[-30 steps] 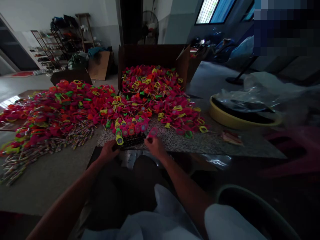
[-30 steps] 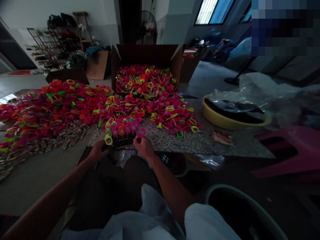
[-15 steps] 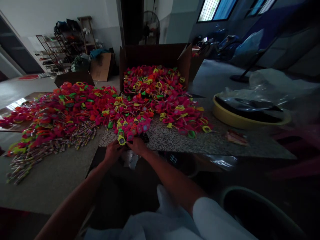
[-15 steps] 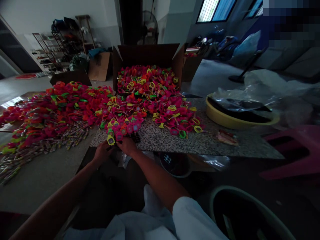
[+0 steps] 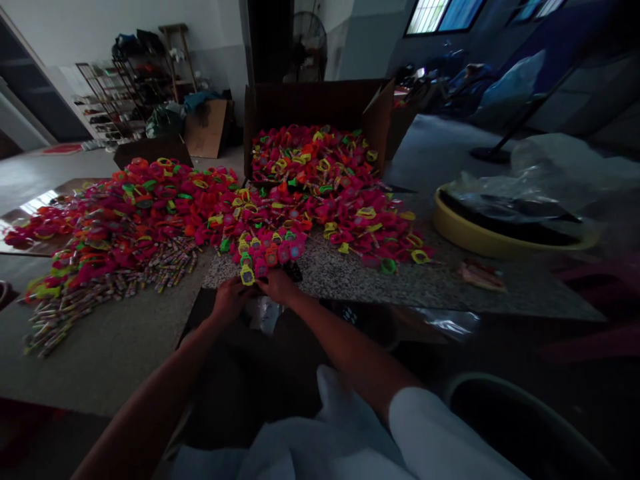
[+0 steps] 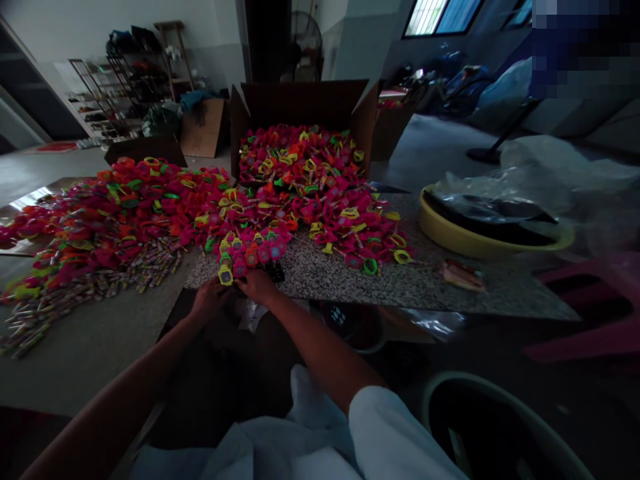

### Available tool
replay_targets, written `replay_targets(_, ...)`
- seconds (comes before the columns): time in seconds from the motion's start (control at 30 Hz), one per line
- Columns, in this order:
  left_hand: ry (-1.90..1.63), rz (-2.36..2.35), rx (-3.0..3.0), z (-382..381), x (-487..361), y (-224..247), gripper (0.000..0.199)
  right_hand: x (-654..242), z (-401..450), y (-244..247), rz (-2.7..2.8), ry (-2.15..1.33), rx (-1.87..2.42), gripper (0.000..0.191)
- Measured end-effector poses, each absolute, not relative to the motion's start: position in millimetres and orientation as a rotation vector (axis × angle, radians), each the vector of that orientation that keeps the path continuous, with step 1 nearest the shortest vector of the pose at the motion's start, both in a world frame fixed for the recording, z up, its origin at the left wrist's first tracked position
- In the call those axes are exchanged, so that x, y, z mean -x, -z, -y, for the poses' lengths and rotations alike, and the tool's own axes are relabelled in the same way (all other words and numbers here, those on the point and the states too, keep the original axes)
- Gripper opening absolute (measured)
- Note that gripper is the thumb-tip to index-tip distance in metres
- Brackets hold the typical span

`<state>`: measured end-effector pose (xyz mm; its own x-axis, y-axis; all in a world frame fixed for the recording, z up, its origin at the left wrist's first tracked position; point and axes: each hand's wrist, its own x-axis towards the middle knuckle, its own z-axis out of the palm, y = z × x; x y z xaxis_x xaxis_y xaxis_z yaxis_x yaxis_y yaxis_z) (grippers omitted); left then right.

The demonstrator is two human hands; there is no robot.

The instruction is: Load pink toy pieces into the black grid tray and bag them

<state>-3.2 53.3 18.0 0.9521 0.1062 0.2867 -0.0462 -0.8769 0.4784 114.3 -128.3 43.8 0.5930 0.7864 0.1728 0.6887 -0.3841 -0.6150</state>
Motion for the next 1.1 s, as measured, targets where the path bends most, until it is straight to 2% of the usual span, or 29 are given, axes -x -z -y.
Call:
replay_targets(0.27, -0.425, -0.043, -2.621, -56, 2, -12, 0.019, -109, 125, -49, 1.173, -0.195, 2.295, 0.03)
replay_targets(0.43, -0.521, 0.015, -2.616, -59, 1, -5, 0.019, -105, 122, -59, 1.148, -0.266, 2.394, 0.032)
replay_targets(0.83, -0.734, 0.111, -2.62, -69, -3, 11, 0.028, -106, 122, -58, 1.258, -0.18, 2.442, 0.038)
replay_targets(0.97, -0.751, 0.173, -2.626, -75, -7, 16, 0.03, -105, 123, -61, 1.189, -0.257, 2.388, 0.032)
replay_targets(1.1, -0.727, 0.189, -2.65, -72, -6, 11, 0.032, -118, 167, -75, 1.048, -0.204, 2.325, 0.022)
